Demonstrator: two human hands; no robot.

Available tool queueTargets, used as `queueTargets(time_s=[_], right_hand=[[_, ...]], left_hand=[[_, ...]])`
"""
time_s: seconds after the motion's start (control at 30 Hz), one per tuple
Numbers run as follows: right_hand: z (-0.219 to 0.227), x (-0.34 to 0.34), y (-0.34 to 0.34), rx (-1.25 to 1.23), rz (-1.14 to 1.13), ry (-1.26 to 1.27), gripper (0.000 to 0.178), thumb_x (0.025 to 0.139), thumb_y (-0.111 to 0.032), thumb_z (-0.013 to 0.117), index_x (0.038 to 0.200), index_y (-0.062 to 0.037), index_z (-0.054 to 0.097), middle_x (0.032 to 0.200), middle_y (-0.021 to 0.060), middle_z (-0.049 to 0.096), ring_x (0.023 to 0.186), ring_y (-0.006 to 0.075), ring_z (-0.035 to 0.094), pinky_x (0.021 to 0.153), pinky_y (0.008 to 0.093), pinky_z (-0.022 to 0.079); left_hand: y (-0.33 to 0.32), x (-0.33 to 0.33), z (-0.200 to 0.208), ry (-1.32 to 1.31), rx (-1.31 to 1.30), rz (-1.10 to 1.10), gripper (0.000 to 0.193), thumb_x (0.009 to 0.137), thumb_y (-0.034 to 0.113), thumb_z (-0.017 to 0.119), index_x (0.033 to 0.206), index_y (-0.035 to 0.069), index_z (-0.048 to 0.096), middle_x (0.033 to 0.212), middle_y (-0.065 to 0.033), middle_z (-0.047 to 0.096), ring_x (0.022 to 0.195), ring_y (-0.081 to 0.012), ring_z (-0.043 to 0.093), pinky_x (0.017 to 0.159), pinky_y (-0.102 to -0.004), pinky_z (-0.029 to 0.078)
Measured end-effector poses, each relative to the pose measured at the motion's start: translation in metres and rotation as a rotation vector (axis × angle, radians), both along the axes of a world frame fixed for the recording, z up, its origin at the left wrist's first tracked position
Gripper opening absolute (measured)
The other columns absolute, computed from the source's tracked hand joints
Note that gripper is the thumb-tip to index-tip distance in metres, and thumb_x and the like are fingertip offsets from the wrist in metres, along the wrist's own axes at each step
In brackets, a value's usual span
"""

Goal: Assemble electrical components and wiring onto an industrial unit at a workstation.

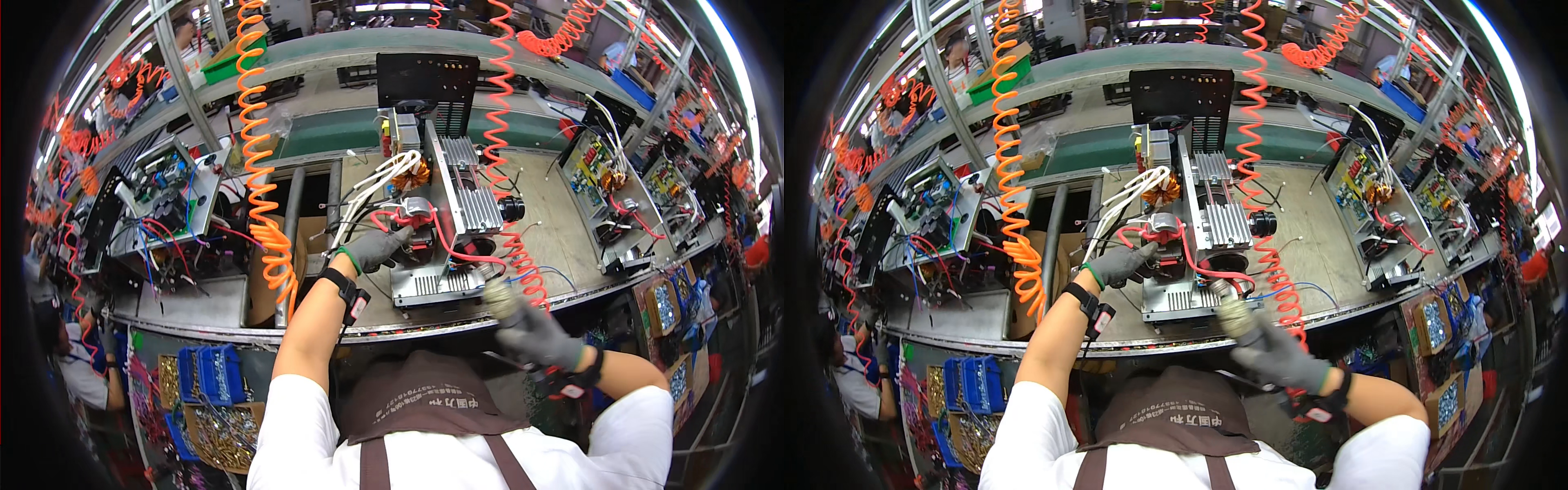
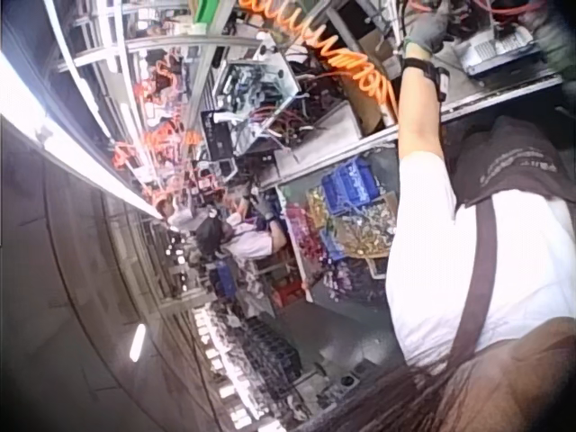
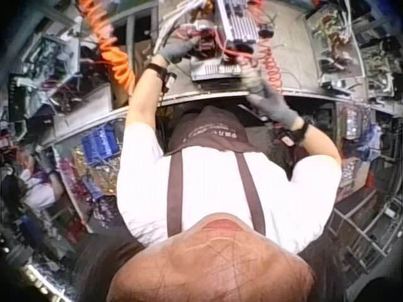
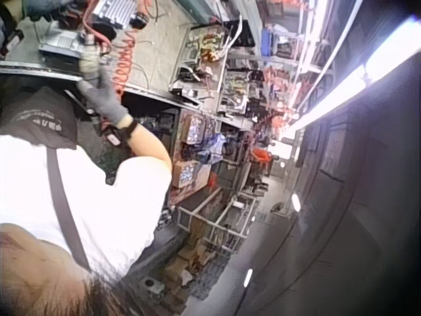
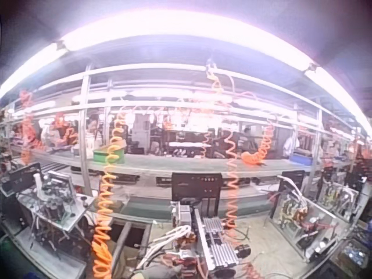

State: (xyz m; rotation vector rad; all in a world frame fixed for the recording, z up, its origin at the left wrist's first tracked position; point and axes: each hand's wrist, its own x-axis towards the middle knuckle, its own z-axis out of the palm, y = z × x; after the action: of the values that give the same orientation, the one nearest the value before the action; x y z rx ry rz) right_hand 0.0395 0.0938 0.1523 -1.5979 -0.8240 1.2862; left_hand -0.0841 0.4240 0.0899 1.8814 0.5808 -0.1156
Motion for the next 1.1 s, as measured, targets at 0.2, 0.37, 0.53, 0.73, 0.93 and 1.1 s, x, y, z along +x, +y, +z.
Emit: queueTargets(time_s=[0.2,0.37,0.53,0.73,0.93,1.1], right_hand=[[-0.086,-0.052,0.049,-0.138,-0.119,0.116,0.036,0.087,-0.031,0.060,0.107,-0.0035,0.048,0.080,0.0033,0.054,0.064,0.0080,0.052,0.054,0.0247,0.046],[-0.097,-0.061,0.048,-0.114,-0.116,0.162,0.037,0.087,-0.029,0.061,0.110,-0.0031,0.046,0.082,0.0036,0.055,0.064,0.0082,0.053,0.053,0.0247,0.046],[-0.103,-0.065,0.047,-0.146,-0.119,0.168,0.039,0.085,-0.029,0.063,0.111,-0.0031,0.048,0.086,0.0045,0.057,0.072,0.0096,0.054,0.064,0.0267,0.048],[-0.118,-0.063,0.048,-0.038,-0.078,0.086,0.041,0.085,-0.030,0.063,0.112,-0.0026,0.049,0.087,0.0052,0.057,0.073,0.0101,0.054,0.065,0.0270,0.048],[-0.108,-0.062,0.052,-0.093,-0.079,0.168,0.035,0.088,-0.029,0.059,0.109,-0.0038,0.049,0.082,0.0059,0.057,0.064,0.0106,0.056,0.054,0.0256,0.049],[-0.086,-0.068,0.053,-0.153,-0.146,0.584,0.035,0.091,-0.040,0.052,0.105,-0.0082,0.050,0.072,0.0042,0.057,0.054,0.0144,0.058,0.045,0.0276,0.049]], left_hand=[[0.008,0.001,0.001,0.036,0.042,-0.101,0.059,0.091,0.056,0.037,0.113,0.006,0.059,0.094,-0.0079,0.063,0.078,-0.0166,0.056,0.072,-0.0306,0.046],[0.015,0.003,-0.010,0.105,0.058,-0.067,0.054,0.093,0.051,0.039,0.116,0.006,0.057,0.096,-0.0086,0.063,0.081,-0.0162,0.056,0.073,-0.0299,0.045],[0.023,0.007,-0.023,-0.061,0.157,-0.210,0.049,0.092,0.046,0.043,0.115,0.006,0.057,0.094,-0.0079,0.062,0.080,-0.0166,0.057,0.072,-0.0317,0.046],[0.023,0.008,-0.018,0.004,0.143,-0.229,0.043,0.092,0.042,0.045,0.113,0.007,0.059,0.090,-0.0064,0.062,0.079,-0.0146,0.056,0.070,-0.0300,0.046],[0.016,0.010,-0.020,-0.029,-0.133,0.024,0.037,0.091,0.037,0.051,0.102,0.005,0.064,0.085,-0.0019,0.062,0.074,-0.0106,0.054,0.065,-0.0270,0.044],[0.014,0.022,-0.023,0.063,-0.079,0.078,0.037,0.089,0.037,0.053,0.093,0.002,0.064,0.077,-0.0039,0.064,0.064,-0.0131,0.057,0.059,-0.0287,0.043]])
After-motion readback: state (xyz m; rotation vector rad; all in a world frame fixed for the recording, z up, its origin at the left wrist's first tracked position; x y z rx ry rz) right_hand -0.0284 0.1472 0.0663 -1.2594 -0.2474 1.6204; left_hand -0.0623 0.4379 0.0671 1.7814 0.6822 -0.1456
